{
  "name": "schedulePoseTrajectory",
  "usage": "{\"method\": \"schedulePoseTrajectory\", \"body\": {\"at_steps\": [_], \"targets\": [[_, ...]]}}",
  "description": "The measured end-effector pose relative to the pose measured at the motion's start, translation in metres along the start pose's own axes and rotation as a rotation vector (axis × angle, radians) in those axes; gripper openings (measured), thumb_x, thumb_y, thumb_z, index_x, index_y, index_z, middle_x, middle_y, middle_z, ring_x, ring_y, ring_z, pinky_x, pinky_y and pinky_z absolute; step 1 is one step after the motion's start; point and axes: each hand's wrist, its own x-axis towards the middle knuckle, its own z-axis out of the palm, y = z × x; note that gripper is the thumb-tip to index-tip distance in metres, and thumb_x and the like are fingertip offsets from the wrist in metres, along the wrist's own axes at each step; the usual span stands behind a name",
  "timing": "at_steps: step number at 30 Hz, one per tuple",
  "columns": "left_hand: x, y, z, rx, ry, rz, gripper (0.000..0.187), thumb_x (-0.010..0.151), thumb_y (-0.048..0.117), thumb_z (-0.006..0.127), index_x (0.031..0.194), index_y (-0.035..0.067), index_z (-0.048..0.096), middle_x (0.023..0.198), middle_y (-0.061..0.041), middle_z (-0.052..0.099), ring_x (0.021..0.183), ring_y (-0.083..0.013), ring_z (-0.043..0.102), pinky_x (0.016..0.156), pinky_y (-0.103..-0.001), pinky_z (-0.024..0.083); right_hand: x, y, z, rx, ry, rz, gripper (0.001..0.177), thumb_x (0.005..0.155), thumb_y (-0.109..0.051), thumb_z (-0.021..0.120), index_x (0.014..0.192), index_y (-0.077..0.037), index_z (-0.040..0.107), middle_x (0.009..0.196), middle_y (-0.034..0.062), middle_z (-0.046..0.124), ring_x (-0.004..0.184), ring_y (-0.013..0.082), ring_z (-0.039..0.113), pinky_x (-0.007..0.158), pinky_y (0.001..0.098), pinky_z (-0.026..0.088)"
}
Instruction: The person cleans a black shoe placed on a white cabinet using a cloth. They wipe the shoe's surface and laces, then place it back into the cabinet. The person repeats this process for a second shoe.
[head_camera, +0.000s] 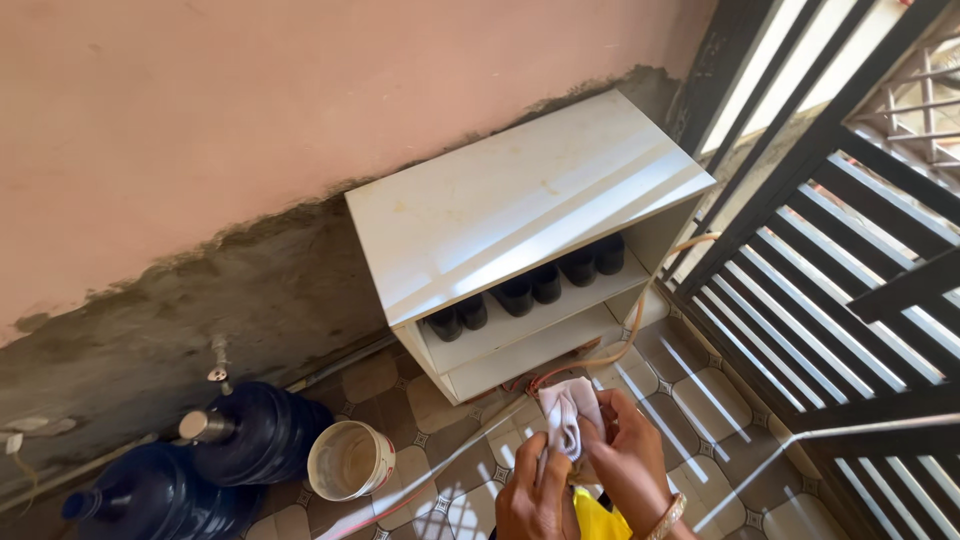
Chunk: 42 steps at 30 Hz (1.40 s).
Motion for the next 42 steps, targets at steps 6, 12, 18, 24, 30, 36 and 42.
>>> {"method": "schedulePoseTrajectory", "body": {"at_steps": [6, 12, 18, 24, 30, 36, 42], "targets": [[0.025, -0.006, 0.026, 0.145, -0.040, -0.108, 0.017, 0.078, 0.000, 0.068, 0.094, 0.006, 0.065, 0.130, -0.028, 0.063, 0.115, -0.0436, 0.069, 0.093, -0.047, 0.057, 0.036, 0.009, -0.003, 0.167, -0.091, 0.080, 0.029, 0.087, -0.011, 0.072, 0.114, -0.001, 0.065, 0.088, 0.0099, 0.077, 0.071, 0.0151, 0.073, 0.064, 0.0301, 0.059], [0.086, 0.016, 0.026, 0.044, -0.121, -0.432, 0.032, 0.072, 0.008, 0.077, 0.100, -0.001, 0.064, 0.124, -0.027, 0.058, 0.109, -0.0454, 0.064, 0.086, -0.050, 0.054, 0.083, 0.002, -0.005, 0.220, -0.212, 0.060, 0.034, 0.083, -0.007, 0.074, 0.115, 0.000, 0.065, 0.091, 0.0113, 0.076, 0.077, 0.0169, 0.073, 0.065, 0.0300, 0.060], [0.132, 0.002, 0.077, 0.343, -0.088, -0.321, 0.044, 0.074, 0.016, 0.083, 0.106, -0.005, 0.062, 0.123, -0.032, 0.059, 0.109, -0.0499, 0.063, 0.080, -0.053, 0.054, 0.147, 0.003, -0.009, 0.143, -0.286, 0.116, 0.036, 0.084, -0.008, 0.075, 0.117, 0.000, 0.062, 0.089, 0.0107, 0.075, 0.077, 0.0187, 0.073, 0.064, 0.0318, 0.061], [0.150, -0.056, 0.123, 0.381, -0.145, -0.533, 0.031, 0.080, 0.004, 0.072, 0.109, 0.000, 0.062, 0.119, -0.027, 0.064, 0.104, -0.0416, 0.068, 0.082, -0.046, 0.059, 0.245, 0.058, 0.001, 0.231, -0.509, 0.188, 0.033, 0.092, -0.015, 0.068, 0.121, 0.000, 0.063, 0.091, 0.0155, 0.079, 0.080, 0.0211, 0.077, 0.070, 0.0308, 0.063], [0.168, -0.089, 0.143, 0.413, 0.048, -0.616, 0.021, 0.084, 0.010, 0.074, 0.098, 0.003, 0.061, 0.109, -0.021, 0.067, 0.095, -0.0405, 0.069, 0.077, -0.047, 0.058, 0.353, 0.108, 0.045, -0.204, -0.561, -0.001, 0.030, 0.093, -0.014, 0.064, 0.122, -0.007, 0.070, 0.112, 0.0096, 0.079, 0.096, 0.0201, 0.076, 0.085, 0.0328, 0.062], [0.149, -0.111, 0.170, 0.383, 0.106, -0.753, 0.021, 0.075, 0.011, 0.077, 0.090, 0.007, 0.062, 0.101, -0.018, 0.067, 0.090, -0.0404, 0.070, 0.074, -0.049, 0.057, 0.449, 0.173, 0.113, -0.674, -0.603, -0.148, 0.031, 0.092, -0.015, 0.068, 0.122, -0.009, 0.070, 0.118, 0.0101, 0.076, 0.104, 0.0234, 0.074, 0.092, 0.0358, 0.058], [0.140, -0.142, 0.197, 0.302, 0.124, -0.761, 0.023, 0.073, 0.011, 0.077, 0.090, 0.009, 0.063, 0.105, -0.022, 0.067, 0.087, -0.0379, 0.074, 0.068, -0.048, 0.060, 0.512, 0.211, 0.166, -0.904, -0.452, -0.357, 0.030, 0.092, -0.017, 0.067, 0.121, -0.010, 0.070, 0.117, 0.0105, 0.075, 0.103, 0.0246, 0.073, 0.091, 0.0370, 0.058]]}}
